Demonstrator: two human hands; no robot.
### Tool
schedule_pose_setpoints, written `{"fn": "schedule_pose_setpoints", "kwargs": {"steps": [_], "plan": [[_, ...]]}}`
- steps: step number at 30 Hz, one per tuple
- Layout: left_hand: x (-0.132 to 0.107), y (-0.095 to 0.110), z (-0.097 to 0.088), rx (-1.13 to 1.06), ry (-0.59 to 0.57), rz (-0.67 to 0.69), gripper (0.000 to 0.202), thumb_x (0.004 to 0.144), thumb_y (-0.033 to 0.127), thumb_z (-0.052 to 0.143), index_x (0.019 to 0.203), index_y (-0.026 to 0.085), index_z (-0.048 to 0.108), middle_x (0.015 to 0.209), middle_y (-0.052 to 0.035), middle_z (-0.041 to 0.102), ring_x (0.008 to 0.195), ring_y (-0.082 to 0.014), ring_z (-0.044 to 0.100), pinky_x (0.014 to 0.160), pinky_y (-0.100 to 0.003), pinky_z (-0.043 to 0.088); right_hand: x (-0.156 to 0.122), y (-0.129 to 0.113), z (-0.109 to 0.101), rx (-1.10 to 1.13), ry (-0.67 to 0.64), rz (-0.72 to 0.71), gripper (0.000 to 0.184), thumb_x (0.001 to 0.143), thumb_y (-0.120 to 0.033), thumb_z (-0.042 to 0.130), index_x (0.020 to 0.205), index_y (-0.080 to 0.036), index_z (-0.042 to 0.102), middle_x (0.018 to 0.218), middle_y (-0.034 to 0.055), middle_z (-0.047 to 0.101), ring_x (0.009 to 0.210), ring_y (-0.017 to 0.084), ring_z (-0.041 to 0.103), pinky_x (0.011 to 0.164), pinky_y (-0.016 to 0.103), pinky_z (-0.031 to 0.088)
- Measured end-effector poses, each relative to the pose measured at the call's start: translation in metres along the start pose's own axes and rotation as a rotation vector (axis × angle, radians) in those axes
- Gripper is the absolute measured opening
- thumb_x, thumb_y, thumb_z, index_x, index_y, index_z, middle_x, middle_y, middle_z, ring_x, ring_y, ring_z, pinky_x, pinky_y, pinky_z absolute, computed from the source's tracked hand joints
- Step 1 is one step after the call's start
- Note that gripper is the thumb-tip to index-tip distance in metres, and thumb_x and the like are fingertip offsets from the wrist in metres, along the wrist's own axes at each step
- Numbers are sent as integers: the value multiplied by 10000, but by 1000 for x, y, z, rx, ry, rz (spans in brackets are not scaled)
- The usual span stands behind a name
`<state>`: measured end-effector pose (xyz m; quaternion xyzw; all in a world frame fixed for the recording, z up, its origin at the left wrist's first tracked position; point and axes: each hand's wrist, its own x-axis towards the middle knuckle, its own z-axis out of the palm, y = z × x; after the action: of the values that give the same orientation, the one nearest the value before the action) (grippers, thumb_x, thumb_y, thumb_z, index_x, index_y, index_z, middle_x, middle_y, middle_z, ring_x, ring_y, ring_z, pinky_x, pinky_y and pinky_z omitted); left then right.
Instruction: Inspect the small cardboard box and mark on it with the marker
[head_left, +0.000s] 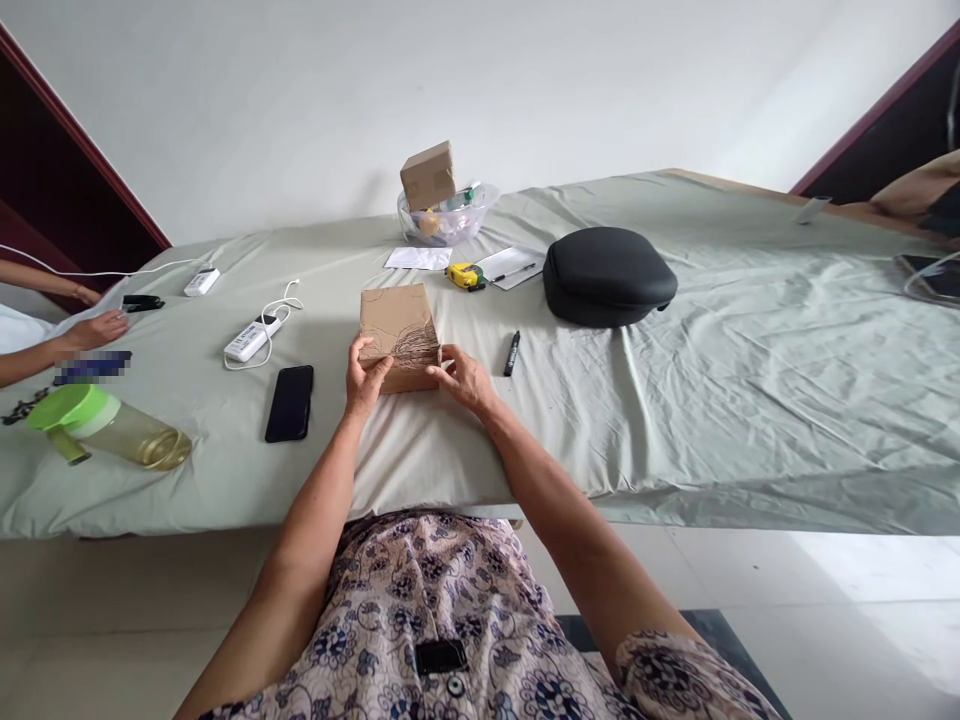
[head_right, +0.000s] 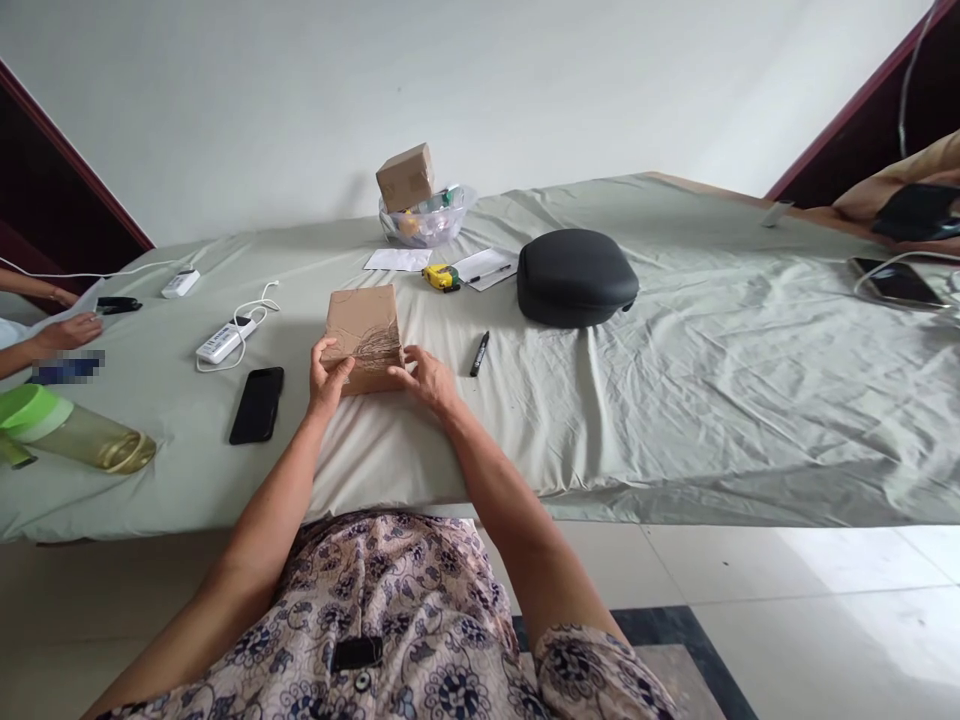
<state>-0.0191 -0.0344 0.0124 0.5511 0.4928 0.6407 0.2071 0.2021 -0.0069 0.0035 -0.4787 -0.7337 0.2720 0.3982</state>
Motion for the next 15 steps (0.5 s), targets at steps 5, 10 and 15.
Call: {"fn": "schedule_pose_setpoints", "kwargs": {"steps": [5, 10, 15], "plan": [[0, 10, -4, -38, -86, -11, 496, 714, 533, 815, 1096, 254, 666, 1229, -62, 682, 1192, -278, 620, 1106, -433, 470, 0, -4, -7, 183, 199, -171, 716, 960, -738, 373, 1426, -233, 574, 1319, 141, 630, 1060, 250, 656, 935, 424, 559], [4, 10, -13, -78, -140, -16, 420, 711, 447, 787, 1072, 249, 701, 1172, -62, 707, 1131, -273, 657, 1052, -429, 513, 1, -2, -15, 119, 201, -240, 648, 947, -760, 419, 1212, -263, 739, 1194, 119, 629, 1117, 263, 621, 940, 425, 569], [9, 2, -14, 103, -91, 56, 482, 835, 471, 658, 1252, 231, 644, 1307, -92, 684, 1253, -279, 623, 1114, -430, 475, 2, 3, -8, 118, 153, -344, 573, 964, -693, 493, 1257, -261, 729, 1052, 91, 628, 897, 197, 644, 831, 373, 595]]}}
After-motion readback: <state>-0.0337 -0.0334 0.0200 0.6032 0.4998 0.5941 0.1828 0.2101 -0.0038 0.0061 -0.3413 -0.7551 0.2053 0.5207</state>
